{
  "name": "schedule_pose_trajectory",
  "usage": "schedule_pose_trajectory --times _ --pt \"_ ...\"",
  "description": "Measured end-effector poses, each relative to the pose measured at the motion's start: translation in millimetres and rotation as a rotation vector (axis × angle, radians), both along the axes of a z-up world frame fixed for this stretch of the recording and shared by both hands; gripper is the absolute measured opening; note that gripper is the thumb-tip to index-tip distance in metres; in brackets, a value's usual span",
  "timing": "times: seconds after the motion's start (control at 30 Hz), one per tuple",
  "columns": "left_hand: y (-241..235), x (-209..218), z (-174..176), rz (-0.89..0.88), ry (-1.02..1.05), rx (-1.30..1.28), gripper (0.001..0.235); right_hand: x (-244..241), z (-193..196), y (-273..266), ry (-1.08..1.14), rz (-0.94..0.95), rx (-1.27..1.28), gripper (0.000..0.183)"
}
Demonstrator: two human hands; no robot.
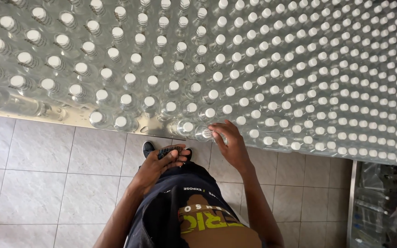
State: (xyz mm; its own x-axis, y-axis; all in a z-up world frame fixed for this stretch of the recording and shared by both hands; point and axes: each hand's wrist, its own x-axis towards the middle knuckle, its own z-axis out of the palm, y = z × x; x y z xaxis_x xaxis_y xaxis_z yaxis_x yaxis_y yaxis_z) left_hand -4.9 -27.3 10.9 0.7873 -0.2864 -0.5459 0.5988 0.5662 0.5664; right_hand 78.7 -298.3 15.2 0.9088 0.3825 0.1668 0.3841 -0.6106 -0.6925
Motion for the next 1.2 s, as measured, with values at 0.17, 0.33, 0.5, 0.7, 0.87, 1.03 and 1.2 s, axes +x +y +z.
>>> schedule_pose_trajectory --times 0.17,0.33,0.5,0.7,0.87,1.03,1.2 --pt "-20 -1 0 0.026 -0.040 0.027 0.050 2 -23 -12 -0.111 0.083 -0.056 0.020" --pt "-39 0 1 0.042 -0.054 0.034 0.050 2 -37 -11 -0.230 0.064 -0.092 0.022" --pt "-54 -4 -15 0.087 -0.061 0.081 0.050 4 -54 -9 -0.247 0.088 -0.207 0.045" --pt "-69 -6 -18 0.177 -0.005 0.064 0.049 12 -58 -16 -0.191 0.193 -0.249 0.041" --pt "-75 -9 -16 0.237 -0.016 0.105 0.050 26 -52 -23 -0.158 0.291 -0.306 0.042" --pt "-83 -15 -16 0.303 -0.038 0.123 0.052 32 -39 -27 -0.047 0.359 -0.287 0.045" --pt "-96 -22 -16 0.372 -0.045 0.137 0.052 35 -63 -25 -0.158 0.368 -0.307 0.044"
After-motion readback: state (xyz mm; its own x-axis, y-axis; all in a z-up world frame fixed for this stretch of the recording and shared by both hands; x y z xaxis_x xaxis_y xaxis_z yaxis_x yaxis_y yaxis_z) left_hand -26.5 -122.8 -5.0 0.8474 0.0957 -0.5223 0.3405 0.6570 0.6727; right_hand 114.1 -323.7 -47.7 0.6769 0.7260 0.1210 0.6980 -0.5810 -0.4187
